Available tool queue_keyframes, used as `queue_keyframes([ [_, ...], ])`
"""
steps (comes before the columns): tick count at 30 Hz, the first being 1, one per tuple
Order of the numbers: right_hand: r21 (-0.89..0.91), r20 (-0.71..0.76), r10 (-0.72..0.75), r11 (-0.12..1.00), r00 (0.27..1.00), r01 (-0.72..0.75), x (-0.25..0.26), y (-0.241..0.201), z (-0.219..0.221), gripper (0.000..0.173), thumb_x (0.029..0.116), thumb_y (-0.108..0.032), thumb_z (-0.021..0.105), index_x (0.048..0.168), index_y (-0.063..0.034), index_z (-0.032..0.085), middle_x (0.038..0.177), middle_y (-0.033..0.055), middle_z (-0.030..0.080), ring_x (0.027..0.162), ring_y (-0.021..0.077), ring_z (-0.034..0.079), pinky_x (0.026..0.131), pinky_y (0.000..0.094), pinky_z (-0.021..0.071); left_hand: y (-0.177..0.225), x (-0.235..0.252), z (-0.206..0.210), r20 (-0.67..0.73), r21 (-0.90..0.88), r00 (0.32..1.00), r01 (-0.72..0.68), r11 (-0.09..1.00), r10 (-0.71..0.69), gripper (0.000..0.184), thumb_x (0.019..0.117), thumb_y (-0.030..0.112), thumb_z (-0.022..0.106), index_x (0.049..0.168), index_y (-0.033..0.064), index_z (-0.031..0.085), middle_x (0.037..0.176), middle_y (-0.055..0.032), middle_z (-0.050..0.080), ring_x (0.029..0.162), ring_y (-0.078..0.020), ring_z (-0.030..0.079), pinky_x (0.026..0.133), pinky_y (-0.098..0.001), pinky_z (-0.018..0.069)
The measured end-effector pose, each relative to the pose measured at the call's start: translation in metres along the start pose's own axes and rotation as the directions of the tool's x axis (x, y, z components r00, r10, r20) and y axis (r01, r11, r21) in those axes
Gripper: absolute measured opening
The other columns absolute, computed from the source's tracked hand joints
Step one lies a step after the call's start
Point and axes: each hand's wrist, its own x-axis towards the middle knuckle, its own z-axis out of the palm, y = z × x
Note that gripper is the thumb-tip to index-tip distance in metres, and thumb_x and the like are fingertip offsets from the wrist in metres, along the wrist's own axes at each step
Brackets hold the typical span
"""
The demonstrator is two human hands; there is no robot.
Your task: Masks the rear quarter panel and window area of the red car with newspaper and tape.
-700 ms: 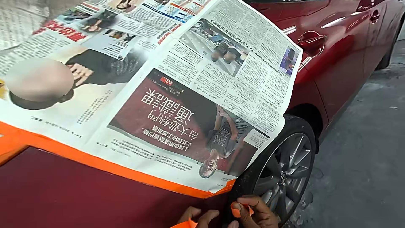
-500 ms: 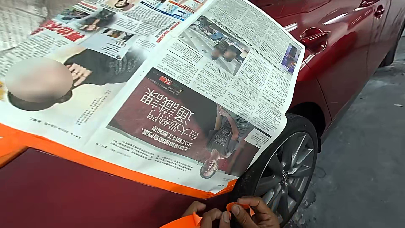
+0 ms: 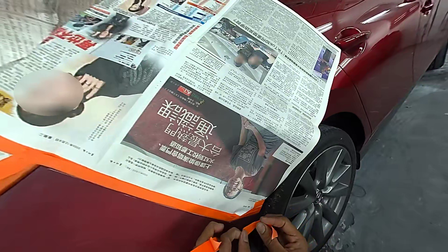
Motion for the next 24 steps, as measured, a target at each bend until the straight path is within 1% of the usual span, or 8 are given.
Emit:
queue_keyframes([
  [2,-0.027,-0.002,-0.03,0.999,1.0,0.03,0.003,0.004,0.002,0.012,0.09,0.0,0.073,0.101,-0.0019,0.076,0.111,0.0078,0.07,0.102,0.0116,0.067,0.086,0.026,0.0585,-0.005,0.002,0.005,-0.049,0.043,0.997,-0.051,0.998,0.053,0.017,0.0956,0.023,0.065,0.086,0.0092,0.066,0.108,-0.0156,0.056,0.107,-0.0172,0.05,0.098,-0.0283,0.0338],
  [4,-0.074,-0.029,-0.034,0.997,0.999,0.031,0.005,0.006,0.006,0.013,0.0899,-0.001,0.073,0.102,-0.0028,0.078,0.113,0.0079,0.06,0.099,0.0083,0.063,0.079,0.0193,0.0589,-0.011,0.006,0.011,-0.104,0.149,0.985,-0.124,0.981,0.14,0.015,0.0946,0.023,0.064,0.086,0.0116,0.065,0.104,-0.0125,0.057,0.102,-0.0162,0.051,0.095,-0.0266,0.0346],
  [9,-0.143,-0.089,-0.046,0.989,0.995,0.033,0.012,0.01,0.014,0.021,0.0879,-0.002,0.075,0.108,0.0014,0.076,0.099,0.0084,0.073,0.092,0.0129,0.07,0.083,0.0253,0.0594,-0.023,0.014,0.023,-0.212,0.309,0.947,-0.167,0.936,0.239,0.016,0.0933,0.025,0.065,0.084,0.0126,0.066,0.098,-0.0097,0.058,0.096,-0.0157,0.052,0.089,-0.0261,0.0359],
  [12,-0.16,-0.161,-0.059,0.987,0.985,0.033,0.018,0.018,0.017,0.018,0.0841,-0.002,0.078,0.101,0.0005,0.074,0.095,0.0075,0.073,0.087,0.0126,0.07,0.081,0.0246,0.0592,-0.028,0.017,0.027,-0.209,0.33,0.945,-0.175,0.928,0.253,0.016,0.0926,0.025,0.066,0.082,0.0133,0.067,0.097,-0.0096,0.06,0.094,-0.0166,0.054,0.088,-0.0265,0.0372],
  [16,-0.148,-0.195,-0.091,0.987,0.976,0.063,0.02,0.031,0.019,0.013,0.0816,-0.001,0.08,0.093,-0.0015,0.075,0.094,0.007,0.072,0.091,0.0129,0.07,0.083,0.0245,0.0599,-0.035,0.018,0.033,-0.218,0.397,0.927,-0.202,0.895,0.306,0.015,0.0924,0.025,0.066,0.084,0.0129,0.066,0.093,-0.0091,0.059,0.092,-0.0188,0.053,0.085,-0.0309,0.0355],
  [19,-0.151,-0.208,-0.122,0.984,0.97,0.091,0.021,0.034,0.022,0.012,0.0815,-0.001,0.08,0.092,-0.0025,0.073,0.093,0.0045,0.071,0.092,0.0121,0.068,0.082,0.024,0.0584,-0.039,0.019,0.034,-0.239,0.433,0.902,-0.232,0.871,0.359,0.015,0.0942,0.03,0.065,0.086,0.0176,0.062,0.098,-0.0074,0.054,0.097,-0.0197,0.052,0.093,-0.0324,0.0353],
  [22,-0.108,-0.227,-0.025,0.994,0.974,0.0,0.021,0.025,0.027,0.032,0.0828,0.001,0.078,0.104,0.0013,0.054,0.1,0.0086,0.063,0.088,0.0096,0.069,0.075,0.0251,0.0628,-0.039,0.015,0.035,-0.286,0.354,0.902,-0.214,0.911,0.323,0.021,0.0978,0.036,0.063,0.089,0.0173,0.061,0.101,-0.0076,0.052,0.098,-0.0176,0.051,0.092,-0.0302,0.0351],
  [24,-0.098,-0.232,0.06,0.992,0.971,-0.084,0.027,0.022,0.019,0.049,0.0775,-0.004,0.084,0.112,0.0027,0.05,0.109,0.0123,0.056,0.09,0.0114,0.067,0.07,0.0245,0.0628,-0.036,0.013,0.034,-0.304,0.247,0.917,-0.185,0.951,0.257,0.027,0.0977,0.043,0.064,0.094,0.0173,0.058,0.104,-0.0059,0.049,0.101,-0.013,0.049,0.091,-0.0255,0.0338],
])
